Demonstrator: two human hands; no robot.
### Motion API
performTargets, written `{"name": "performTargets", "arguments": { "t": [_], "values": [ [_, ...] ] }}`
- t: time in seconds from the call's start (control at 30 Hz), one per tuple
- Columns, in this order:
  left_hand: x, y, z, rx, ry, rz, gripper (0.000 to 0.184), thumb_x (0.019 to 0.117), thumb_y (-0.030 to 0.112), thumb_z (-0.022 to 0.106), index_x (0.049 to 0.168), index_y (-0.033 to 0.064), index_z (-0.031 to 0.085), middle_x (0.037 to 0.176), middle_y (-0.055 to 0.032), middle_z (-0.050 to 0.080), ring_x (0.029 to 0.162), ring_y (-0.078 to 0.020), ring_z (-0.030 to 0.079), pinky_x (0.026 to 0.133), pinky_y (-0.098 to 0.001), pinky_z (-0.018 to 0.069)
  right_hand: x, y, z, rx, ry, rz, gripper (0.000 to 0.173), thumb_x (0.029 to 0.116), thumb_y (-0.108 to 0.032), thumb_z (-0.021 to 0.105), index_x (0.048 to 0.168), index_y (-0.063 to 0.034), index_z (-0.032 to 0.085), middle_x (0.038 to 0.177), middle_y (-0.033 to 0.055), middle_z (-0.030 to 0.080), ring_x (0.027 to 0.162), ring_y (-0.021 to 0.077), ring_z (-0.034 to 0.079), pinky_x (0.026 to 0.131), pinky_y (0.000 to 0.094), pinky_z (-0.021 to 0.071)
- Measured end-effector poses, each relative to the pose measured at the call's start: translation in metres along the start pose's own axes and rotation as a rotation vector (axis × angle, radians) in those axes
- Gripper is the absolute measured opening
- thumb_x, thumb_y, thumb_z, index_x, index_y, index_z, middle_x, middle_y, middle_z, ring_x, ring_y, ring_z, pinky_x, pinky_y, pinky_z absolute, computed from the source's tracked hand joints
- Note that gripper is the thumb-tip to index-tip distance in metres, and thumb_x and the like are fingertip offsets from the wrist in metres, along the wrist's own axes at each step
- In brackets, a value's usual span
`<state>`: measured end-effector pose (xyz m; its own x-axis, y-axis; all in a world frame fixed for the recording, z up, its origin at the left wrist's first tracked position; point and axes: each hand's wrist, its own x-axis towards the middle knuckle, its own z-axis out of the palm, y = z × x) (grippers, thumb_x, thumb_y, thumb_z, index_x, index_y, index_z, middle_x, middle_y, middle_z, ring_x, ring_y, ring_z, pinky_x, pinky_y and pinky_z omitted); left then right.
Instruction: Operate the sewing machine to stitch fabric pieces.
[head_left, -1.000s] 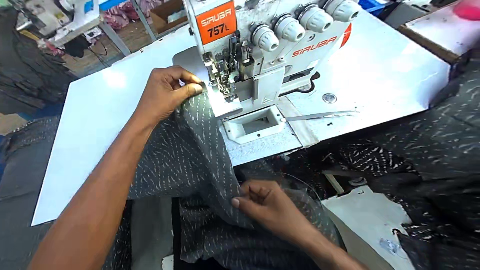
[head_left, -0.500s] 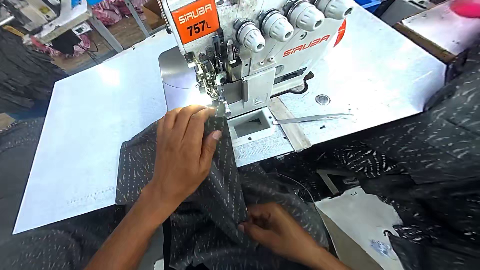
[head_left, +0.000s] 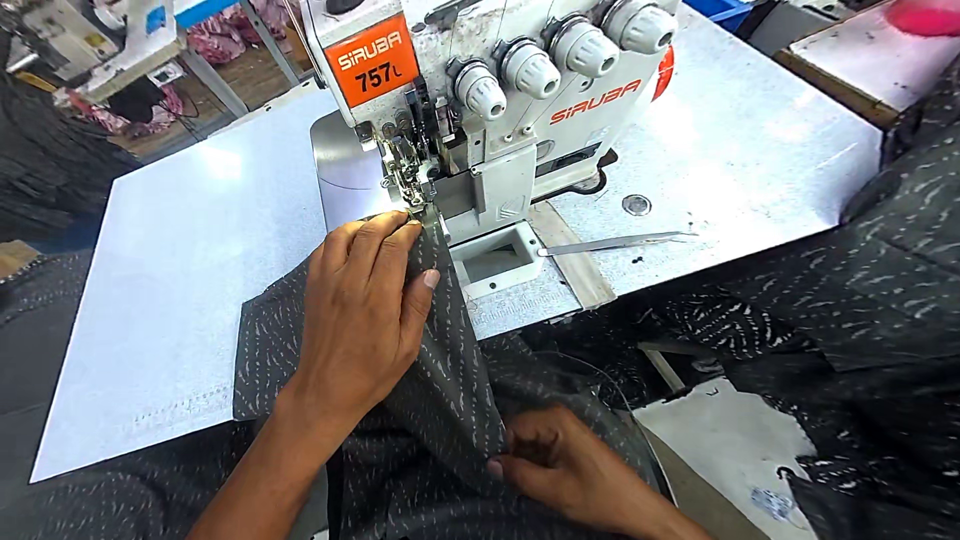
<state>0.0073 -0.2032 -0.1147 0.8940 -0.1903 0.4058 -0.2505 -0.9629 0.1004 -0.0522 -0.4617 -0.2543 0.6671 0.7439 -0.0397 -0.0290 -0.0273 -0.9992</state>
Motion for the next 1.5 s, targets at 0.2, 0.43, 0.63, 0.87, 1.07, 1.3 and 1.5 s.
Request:
{"name": "performTargets", "arguments": {
  "t": [0.2, 0.43, 0.63, 0.87, 1.07, 1.3, 1.5],
  "values": [
    [0.003, -0.008, 0.0, -0.063, -0.079, -0.02, 0.058, 0.1076, 0.042, 0.031, 0.149, 0.0068, 0.052, 0.158, -0.0079, 0.046, 0.148, -0.0271, 0.04, 0.122, -0.0497, 0.0308, 0.001, -0.01, -0.011, 0.134, -0.019, -0.141, 0.017, 0.0959, -0.022, 0.073, 0.086, -0.0085, 0.069, 0.067, -0.0035, 0.063, 0.057, 0.0006, 0.058, 0.05, 0.0182, 0.0483],
    [0.046, -0.056, 0.006, -0.117, -0.23, -0.051, 0.063, 0.1075, 0.038, 0.022, 0.157, 0.0033, 0.039, 0.165, -0.0126, 0.035, 0.156, -0.0263, 0.025, 0.127, -0.0547, 0.0134, 0.042, -0.039, -0.021, 0.209, 0.026, -0.267, 0.01, 0.097, -0.017, 0.071, 0.092, -0.0091, 0.069, 0.074, -0.0057, 0.067, 0.064, -0.0019, 0.061, 0.057, 0.0154, 0.0509],
    [0.086, -0.096, 0.015, -0.082, -0.3, -0.082, 0.065, 0.1052, 0.043, 0.023, 0.145, -0.0006, 0.049, 0.158, -0.0213, 0.042, 0.154, -0.0342, 0.026, 0.125, -0.0591, 0.0156, 0.071, -0.053, -0.024, 0.217, 0.13, -0.264, 0.006, 0.0949, -0.013, 0.07, 0.091, -0.0087, 0.068, 0.071, -0.001, 0.067, 0.061, 0.0026, 0.061, 0.055, 0.0185, 0.0515],
    [0.048, -0.102, 0.012, -0.245, 0.168, -0.207, 0.052, 0.1092, 0.031, 0.04, 0.149, -0.002, 0.046, 0.159, -0.0217, 0.039, 0.149, -0.032, 0.037, 0.122, -0.0492, 0.0326, 0.052, -0.037, -0.008, 0.268, 0.097, -0.103, 0.01, 0.0924, -0.01, 0.072, 0.098, -0.0089, 0.065, 0.08, 0.0022, 0.07, 0.068, 0.0081, 0.066, 0.062, 0.0238, 0.0566],
    [-0.136, -0.072, 0.004, -0.19, 0.042, -0.598, 0.066, 0.1004, 0.042, 0.058, 0.148, -0.0015, 0.044, 0.146, -0.0295, 0.048, 0.131, -0.0441, 0.05, 0.107, -0.0607, 0.0407, -0.007, -0.015, -0.001, 0.179, -0.01, 0.06, 0.006, 0.0906, -0.01, 0.075, 0.092, -0.0078, 0.07, 0.073, -0.0015, 0.068, 0.061, 0.0036, 0.062, 0.055, 0.0197, 0.0525],
    [-0.168, -0.095, -0.02, -0.079, -0.124, -0.653, 0.066, 0.0986, 0.051, 0.059, 0.143, 0.0019, 0.053, 0.139, -0.0318, 0.052, 0.119, -0.0474, 0.054, 0.097, -0.0631, 0.0428, -0.038, -0.012, 0.0, 0.115, 0.002, 0.076, 0.008, 0.0918, -0.008, 0.075, 0.089, -0.0025, 0.071, 0.068, 0.0021, 0.069, 0.056, 0.0063, 0.064, 0.052, 0.0213, 0.0557],
    [-0.165, -0.108, -0.012, -0.097, -0.052, -0.604, 0.045, 0.1008, 0.046, 0.06, 0.124, 0.0076, 0.067, 0.127, -0.0261, 0.058, 0.107, -0.0354, 0.058, 0.091, -0.0526, 0.0453, -0.046, -0.012, 0.006, 0.083, 0.085, 0.016, 0.012, 0.0933, -0.011, 0.074, 0.085, -0.0021, 0.072, 0.064, 0.0015, 0.067, 0.053, 0.0048, 0.061, 0.049, 0.0206, 0.0525]
  ]
}}
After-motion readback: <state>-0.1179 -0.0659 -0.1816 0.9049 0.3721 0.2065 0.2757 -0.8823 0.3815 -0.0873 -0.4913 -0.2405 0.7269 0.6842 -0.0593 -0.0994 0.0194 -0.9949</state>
